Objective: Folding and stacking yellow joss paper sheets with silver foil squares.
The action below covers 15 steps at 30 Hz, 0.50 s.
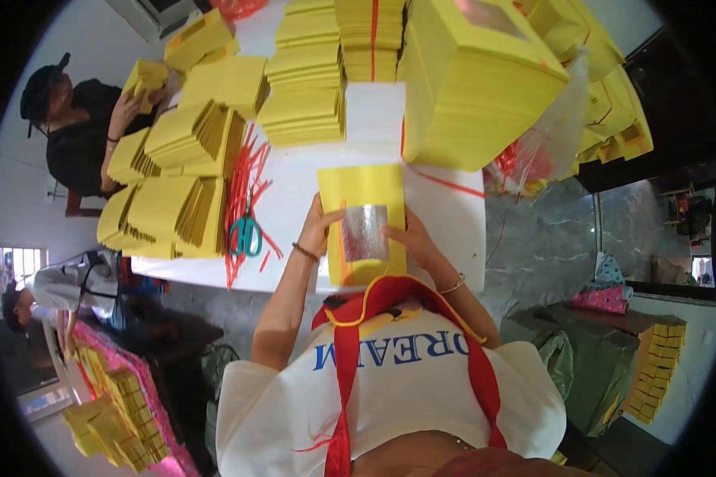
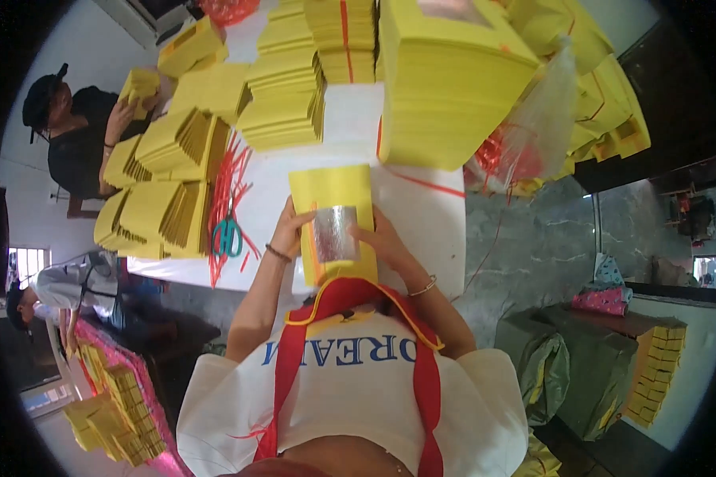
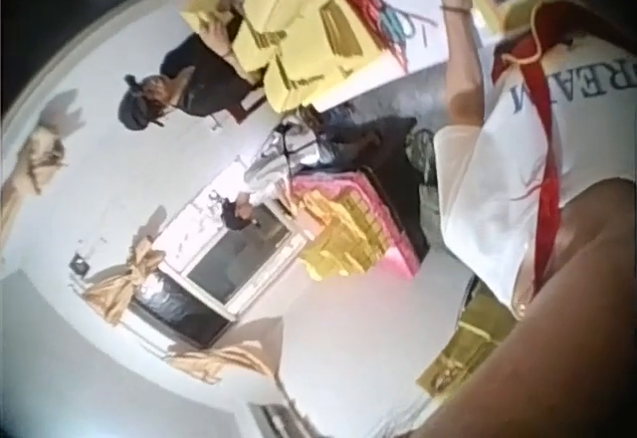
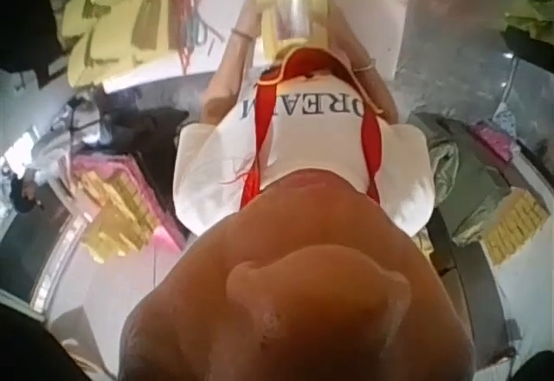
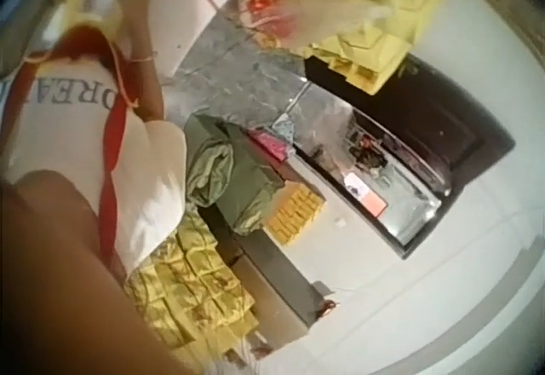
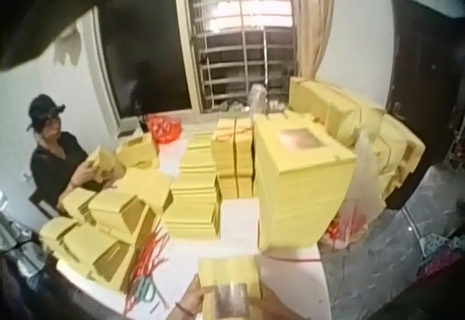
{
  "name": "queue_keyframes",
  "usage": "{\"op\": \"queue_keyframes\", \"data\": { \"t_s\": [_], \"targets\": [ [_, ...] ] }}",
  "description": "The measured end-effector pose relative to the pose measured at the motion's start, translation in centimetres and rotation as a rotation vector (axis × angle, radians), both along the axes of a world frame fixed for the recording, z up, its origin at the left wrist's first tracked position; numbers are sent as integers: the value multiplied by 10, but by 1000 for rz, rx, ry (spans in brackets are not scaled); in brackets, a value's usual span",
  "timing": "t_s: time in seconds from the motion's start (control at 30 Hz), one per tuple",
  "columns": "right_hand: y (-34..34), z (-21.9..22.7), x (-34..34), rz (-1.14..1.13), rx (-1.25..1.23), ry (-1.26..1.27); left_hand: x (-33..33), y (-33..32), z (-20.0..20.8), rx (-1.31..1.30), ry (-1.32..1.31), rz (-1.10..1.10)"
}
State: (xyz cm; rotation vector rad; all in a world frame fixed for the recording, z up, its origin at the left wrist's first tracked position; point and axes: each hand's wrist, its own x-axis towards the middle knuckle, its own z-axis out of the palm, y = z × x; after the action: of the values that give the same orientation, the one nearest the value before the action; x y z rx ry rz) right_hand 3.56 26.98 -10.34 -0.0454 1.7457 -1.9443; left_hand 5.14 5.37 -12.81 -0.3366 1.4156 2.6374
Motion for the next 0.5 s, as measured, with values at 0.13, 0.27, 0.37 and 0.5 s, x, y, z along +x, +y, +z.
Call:
{"op": "queue_keyframes", "data": {
  "t_s": [0.13, 0.27, 0.37, 0.5],
  "targets": [
    [5, 5, -11, -22, -272, -115, -5, -9, 6, -32, 27, -82],
    [5, 0, -13, 26, -268, -204, -8, 1, 17, -57, 63, -42],
    [-4, 4, -14, -99, -282, -48, -8, 5, -1, -749, 120, 198],
    [-7, 8, -14, -152, -158, 20, 1, 21, 38, -974, 227, 63]
  ]
}}
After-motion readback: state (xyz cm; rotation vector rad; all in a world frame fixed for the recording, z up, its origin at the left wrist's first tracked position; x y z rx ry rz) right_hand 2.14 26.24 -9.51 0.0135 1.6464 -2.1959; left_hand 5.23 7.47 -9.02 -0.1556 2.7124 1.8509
